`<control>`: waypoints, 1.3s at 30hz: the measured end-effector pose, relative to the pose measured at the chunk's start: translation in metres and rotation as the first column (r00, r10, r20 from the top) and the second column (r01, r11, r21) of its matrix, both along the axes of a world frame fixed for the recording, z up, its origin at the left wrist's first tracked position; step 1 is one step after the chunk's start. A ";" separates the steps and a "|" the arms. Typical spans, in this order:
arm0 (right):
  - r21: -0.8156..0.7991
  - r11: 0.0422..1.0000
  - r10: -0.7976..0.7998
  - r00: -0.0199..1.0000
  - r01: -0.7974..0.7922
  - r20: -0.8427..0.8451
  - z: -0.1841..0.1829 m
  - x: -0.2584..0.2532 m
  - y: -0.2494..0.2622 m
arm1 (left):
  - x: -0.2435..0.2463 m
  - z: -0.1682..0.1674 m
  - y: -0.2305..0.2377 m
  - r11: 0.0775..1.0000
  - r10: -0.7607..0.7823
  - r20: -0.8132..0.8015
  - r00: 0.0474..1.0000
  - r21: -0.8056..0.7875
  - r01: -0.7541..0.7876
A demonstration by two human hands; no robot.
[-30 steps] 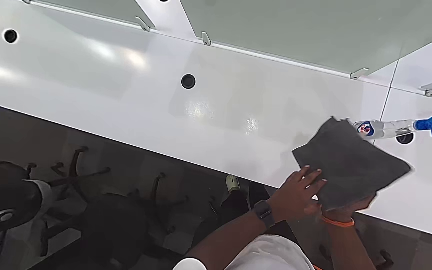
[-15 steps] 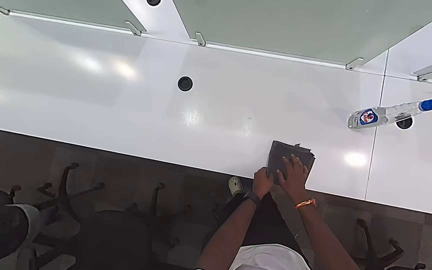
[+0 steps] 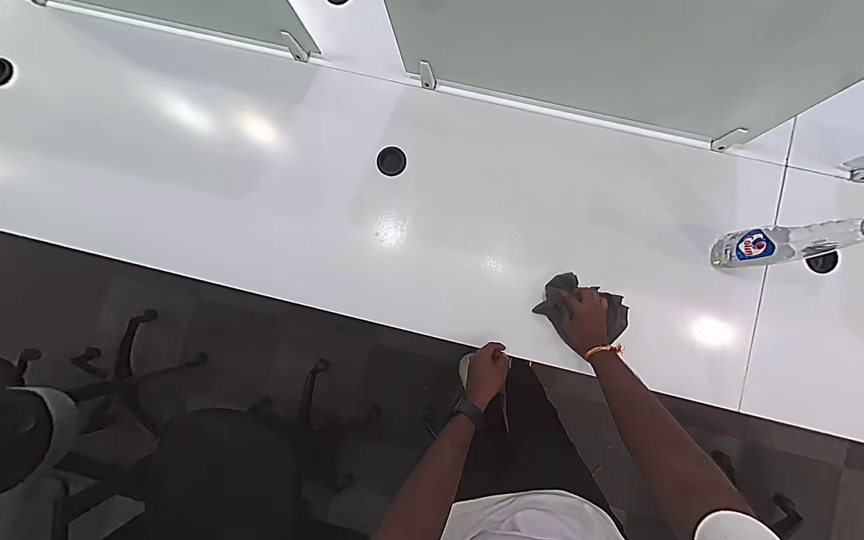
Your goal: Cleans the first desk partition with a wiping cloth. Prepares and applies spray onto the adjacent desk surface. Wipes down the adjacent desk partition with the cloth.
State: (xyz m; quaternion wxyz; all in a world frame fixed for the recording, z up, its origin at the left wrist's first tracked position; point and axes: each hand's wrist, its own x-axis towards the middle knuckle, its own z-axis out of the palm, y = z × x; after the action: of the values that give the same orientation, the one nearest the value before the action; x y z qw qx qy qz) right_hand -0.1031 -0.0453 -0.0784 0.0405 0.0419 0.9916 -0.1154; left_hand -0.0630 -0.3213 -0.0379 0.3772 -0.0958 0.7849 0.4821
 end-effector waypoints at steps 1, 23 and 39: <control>0.010 0.998 -0.061 0.998 0.061 -0.010 0.001 -0.010 -0.001 | 0.001 -0.001 -0.009 1.000 0.015 -0.029 0.999 -0.022 -0.015; -0.084 0.994 0.074 0.995 -0.069 0.064 0.015 -0.049 -0.042 | -0.015 -0.016 -0.029 0.947 -0.191 -0.714 0.673 -0.315 -0.066; 0.118 0.981 -0.156 0.988 0.156 -0.012 -0.011 -0.004 -0.036 | -0.055 -0.070 0.067 0.792 -0.609 -0.724 0.324 -0.531 0.300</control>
State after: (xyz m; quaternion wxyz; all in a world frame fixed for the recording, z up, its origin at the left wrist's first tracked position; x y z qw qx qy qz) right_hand -0.1067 -0.0814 -0.0894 0.0273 0.1216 0.9905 -0.0589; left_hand -0.1177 -0.2546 -0.1077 0.0260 0.3336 0.9193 0.2074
